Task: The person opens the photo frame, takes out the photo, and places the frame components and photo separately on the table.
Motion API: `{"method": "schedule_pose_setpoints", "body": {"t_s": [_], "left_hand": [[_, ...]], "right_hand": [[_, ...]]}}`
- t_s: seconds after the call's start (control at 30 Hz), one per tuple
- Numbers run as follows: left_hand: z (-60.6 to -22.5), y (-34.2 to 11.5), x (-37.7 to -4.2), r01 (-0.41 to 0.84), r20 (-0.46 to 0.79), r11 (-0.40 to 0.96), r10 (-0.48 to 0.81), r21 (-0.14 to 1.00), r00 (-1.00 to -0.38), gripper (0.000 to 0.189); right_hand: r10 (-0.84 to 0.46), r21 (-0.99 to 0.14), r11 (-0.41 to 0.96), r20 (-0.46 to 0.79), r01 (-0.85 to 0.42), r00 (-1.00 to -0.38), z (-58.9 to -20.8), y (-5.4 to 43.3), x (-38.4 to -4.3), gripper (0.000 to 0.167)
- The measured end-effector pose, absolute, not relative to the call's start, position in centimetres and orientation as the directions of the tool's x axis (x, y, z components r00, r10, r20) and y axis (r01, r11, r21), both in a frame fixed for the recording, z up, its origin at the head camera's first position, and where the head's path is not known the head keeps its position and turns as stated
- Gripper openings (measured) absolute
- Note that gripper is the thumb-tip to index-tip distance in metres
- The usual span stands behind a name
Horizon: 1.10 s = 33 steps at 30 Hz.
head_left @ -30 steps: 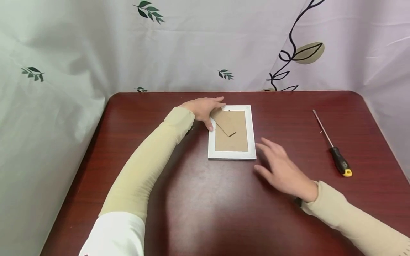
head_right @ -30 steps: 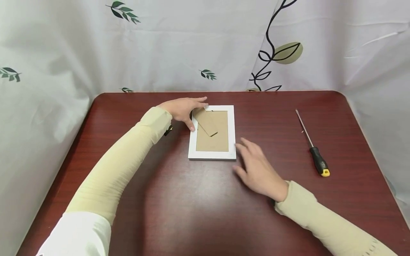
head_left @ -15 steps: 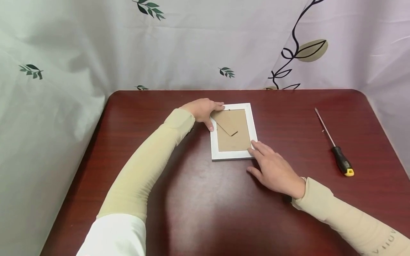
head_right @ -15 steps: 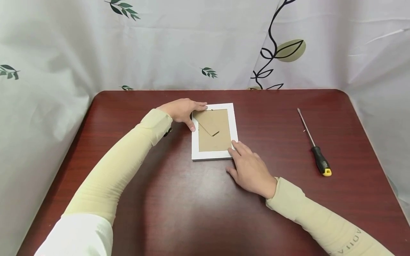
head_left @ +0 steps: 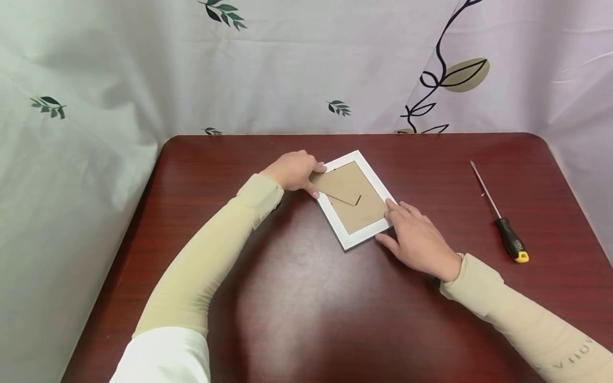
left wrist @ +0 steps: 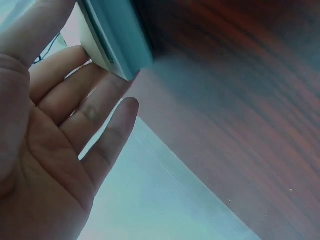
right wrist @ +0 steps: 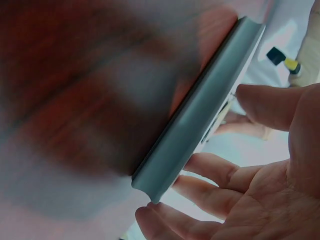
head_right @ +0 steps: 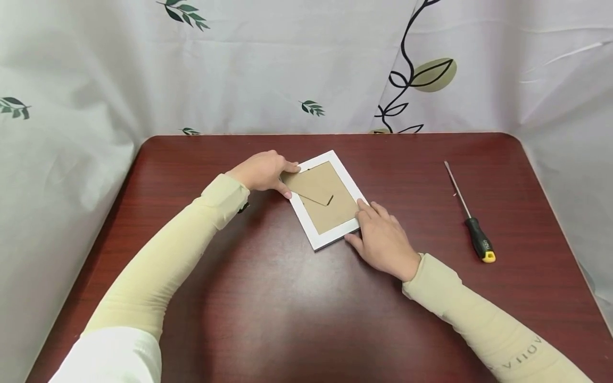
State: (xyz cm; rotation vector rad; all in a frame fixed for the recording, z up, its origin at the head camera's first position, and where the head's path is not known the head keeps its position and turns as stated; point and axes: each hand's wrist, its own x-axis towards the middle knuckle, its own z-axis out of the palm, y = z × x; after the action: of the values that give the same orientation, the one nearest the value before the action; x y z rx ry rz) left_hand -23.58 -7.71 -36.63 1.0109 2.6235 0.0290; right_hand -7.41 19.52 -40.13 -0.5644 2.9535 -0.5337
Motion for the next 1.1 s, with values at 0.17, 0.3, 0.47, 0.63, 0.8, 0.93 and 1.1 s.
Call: {"method": "schedule_pose_setpoints", "body": {"t_s": [0.17,0.3,0.47,0.63,0.8,0.93,1.1], "left_hand": [[-37.1,-7.7,-22.3,0.661,-0.241,0.747,0.657,0.075,-0.715,0.047],[-37.5,-7.7,-21.0,0.647,-0.196,0.762,0.639,0.027,-0.744,0.046],[-37.9,-7.5,-19.5,0.620,-0.146,0.785,0.613,-0.005,-0.777,0.051],[-38.0,-6.9,-17.7,0.605,-0.128,0.796,0.597,-0.034,-0.792,0.049],[-38.2,-6.5,-16.3,0.588,-0.076,0.807,0.584,-0.058,-0.808,0.051],[-38.6,-6.3,-15.6,0.575,-0.044,0.813,0.573,-0.091,-0.818,0.051],[-38.8,-6.0,-14.7,0.577,-0.017,0.806,0.580,-0.128,-0.814,0.049]], "right_hand": [[-0.356,-0.335,0.883,-0.019,-0.330,-0.934,-40.1,20.0,-8.4,0.050],[-0.344,-0.319,0.891,-0.013,-0.322,-0.939,-40.1,20.4,-9.2,0.054],[-0.344,-0.298,0.896,0.001,-0.329,-0.939,-40.2,20.5,-10.0,0.058],[-0.341,-0.280,0.902,0.005,-0.329,-0.940,-40.1,20.5,-10.8,0.060],[-0.346,-0.270,0.906,-0.024,-0.327,-0.938,-40.1,20.7,-11.4,0.063],[-0.357,-0.272,0.904,-0.060,-0.329,-0.932,-40.1,20.9,-11.9,0.065],[-0.388,-0.279,0.894,-0.086,-0.352,-0.918,-40.0,21.3,-12.6,0.065]]}}
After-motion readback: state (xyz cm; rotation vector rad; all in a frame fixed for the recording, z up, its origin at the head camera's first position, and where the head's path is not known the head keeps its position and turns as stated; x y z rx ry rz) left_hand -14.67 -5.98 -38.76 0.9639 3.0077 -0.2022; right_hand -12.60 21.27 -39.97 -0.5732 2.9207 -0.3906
